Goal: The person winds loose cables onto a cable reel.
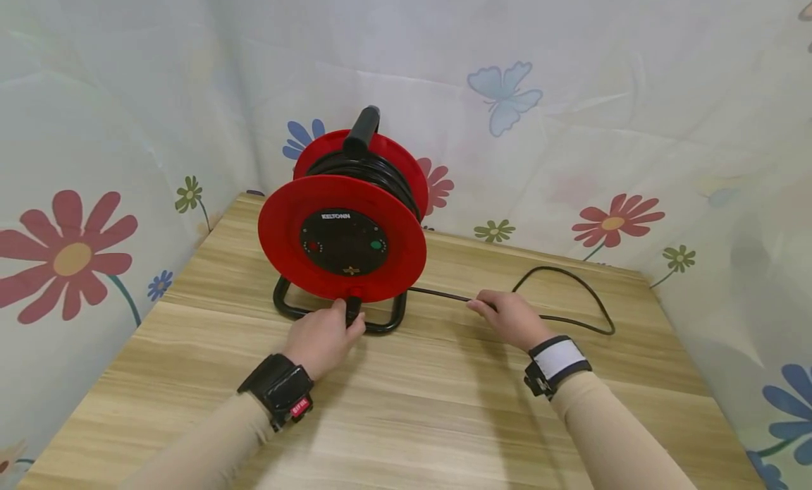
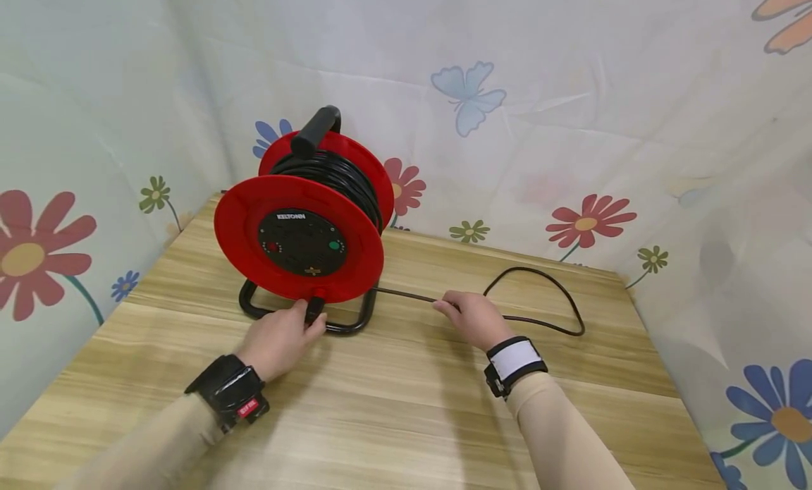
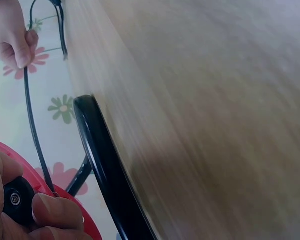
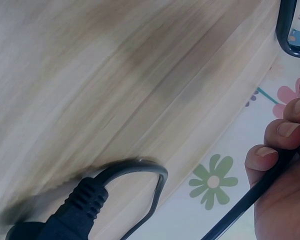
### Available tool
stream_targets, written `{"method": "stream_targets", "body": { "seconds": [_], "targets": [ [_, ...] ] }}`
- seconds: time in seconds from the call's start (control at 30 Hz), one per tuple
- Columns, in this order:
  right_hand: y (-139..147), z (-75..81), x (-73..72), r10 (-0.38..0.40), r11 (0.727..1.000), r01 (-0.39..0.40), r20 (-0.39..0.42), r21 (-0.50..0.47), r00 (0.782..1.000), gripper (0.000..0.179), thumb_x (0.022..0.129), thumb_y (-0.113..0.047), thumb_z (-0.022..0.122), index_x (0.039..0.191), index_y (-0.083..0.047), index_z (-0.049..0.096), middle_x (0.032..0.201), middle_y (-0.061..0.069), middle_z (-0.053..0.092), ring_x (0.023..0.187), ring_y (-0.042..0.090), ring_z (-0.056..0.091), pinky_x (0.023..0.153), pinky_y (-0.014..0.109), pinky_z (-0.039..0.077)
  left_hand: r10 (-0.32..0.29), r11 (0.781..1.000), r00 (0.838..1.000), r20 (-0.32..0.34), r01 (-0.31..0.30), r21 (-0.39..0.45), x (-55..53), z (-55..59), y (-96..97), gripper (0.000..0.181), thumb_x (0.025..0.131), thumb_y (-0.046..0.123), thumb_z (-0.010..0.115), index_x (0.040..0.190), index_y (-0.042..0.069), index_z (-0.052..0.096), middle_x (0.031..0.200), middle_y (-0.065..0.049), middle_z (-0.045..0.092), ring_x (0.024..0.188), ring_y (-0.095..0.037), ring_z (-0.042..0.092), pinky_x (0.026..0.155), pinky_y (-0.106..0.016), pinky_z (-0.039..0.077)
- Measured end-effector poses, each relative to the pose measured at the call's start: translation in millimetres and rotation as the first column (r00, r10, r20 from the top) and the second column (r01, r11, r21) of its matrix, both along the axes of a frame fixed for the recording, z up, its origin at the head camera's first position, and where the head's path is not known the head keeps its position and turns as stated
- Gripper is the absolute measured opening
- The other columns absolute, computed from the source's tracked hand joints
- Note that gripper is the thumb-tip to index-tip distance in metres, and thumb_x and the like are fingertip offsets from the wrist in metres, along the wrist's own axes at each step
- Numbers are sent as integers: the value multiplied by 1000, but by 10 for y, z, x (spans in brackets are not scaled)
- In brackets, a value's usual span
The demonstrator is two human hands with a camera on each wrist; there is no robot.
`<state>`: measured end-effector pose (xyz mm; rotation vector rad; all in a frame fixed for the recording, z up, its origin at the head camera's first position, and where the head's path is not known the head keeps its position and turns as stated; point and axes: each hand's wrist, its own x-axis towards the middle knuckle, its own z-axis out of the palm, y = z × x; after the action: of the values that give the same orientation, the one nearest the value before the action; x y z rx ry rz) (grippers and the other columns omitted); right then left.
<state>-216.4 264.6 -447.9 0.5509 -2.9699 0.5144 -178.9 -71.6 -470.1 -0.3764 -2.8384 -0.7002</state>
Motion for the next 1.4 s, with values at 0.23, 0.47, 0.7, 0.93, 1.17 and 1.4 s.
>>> {"method": "stream_targets", "body": {
  "seconds": [0.23, 0.47, 0.7, 0.93, 1.17, 1.4],
  "targets": [
    [-54, 12, 17, 11, 1000, -11, 7, -9, 1000, 35, 97, -35, 51, 76, -9, 60, 60, -4, 40, 51, 10, 39, 49, 29, 34, 7, 1000, 1000, 15, -7, -5, 0, -12, -58, 36, 92, 41, 48, 73, 10, 51, 53, -3, 50, 45, -20, 46, 37, -31, 32],
    [-47, 53, 21, 11, 1000, -11, 4, -4, 1000, 35, 98, -37, 49, 79, -11, 61, 60, -3, 40, 52, 10, 39, 49, 30, 35, -6, 1000, 1000, 13, 6, 16, 4, -1, -85, 36, 92, 40, 48, 71, 11, 51, 52, -2, 50, 44, -19, 46, 37, -31, 31],
    [265, 208, 99, -92, 996, 91, 25, 13, 995, 44, 96, -49, 46, 77, -11, 59, 60, -2, 38, 49, 13, 35, 46, 29, 30, 2, 1000, 1000, 19, -2, 21, 5, -18, -95, 36, 92, 39, 48, 71, 10, 51, 53, -3, 51, 45, -20, 46, 38, -31, 32],
    [991, 402, 278, -260, 965, 261, -189, -15, 947, 51, 88, -56, 54, 69, -9, 59, 54, 0, 39, 46, 15, 35, 46, 31, 29, 12, 1000, 1000, 29, -13, 25, 13, -6, -101, 37, 92, 40, 47, 72, 9, 52, 53, -4, 51, 46, -21, 47, 38, -32, 33],
    [1615, 485, 568, -377, 926, 373, -182, -55, 908, 47, 91, -49, 55, 68, -8, 54, 55, 2, 38, 46, 17, 33, 44, 31, 28, 12, 999, 1000, 20, -13, 30, 34, 12, -104, 36, 93, 40, 48, 73, 10, 53, 54, -5, 53, 47, -22, 48, 39, -33, 35],
    [1739, 350, 601, -349, 936, 350, -217, -34, 912, 40, 94, -41, 56, 78, -4, 63, 60, 7, 51, 53, 20, 43, 49, 33, 34, -7, 998, 997, 75, 2, 58, -17, -50, -121, 36, 94, 43, 45, 76, 13, 54, 58, -6, 55, 51, -22, 50, 43, -34, 37]
  ]
}}
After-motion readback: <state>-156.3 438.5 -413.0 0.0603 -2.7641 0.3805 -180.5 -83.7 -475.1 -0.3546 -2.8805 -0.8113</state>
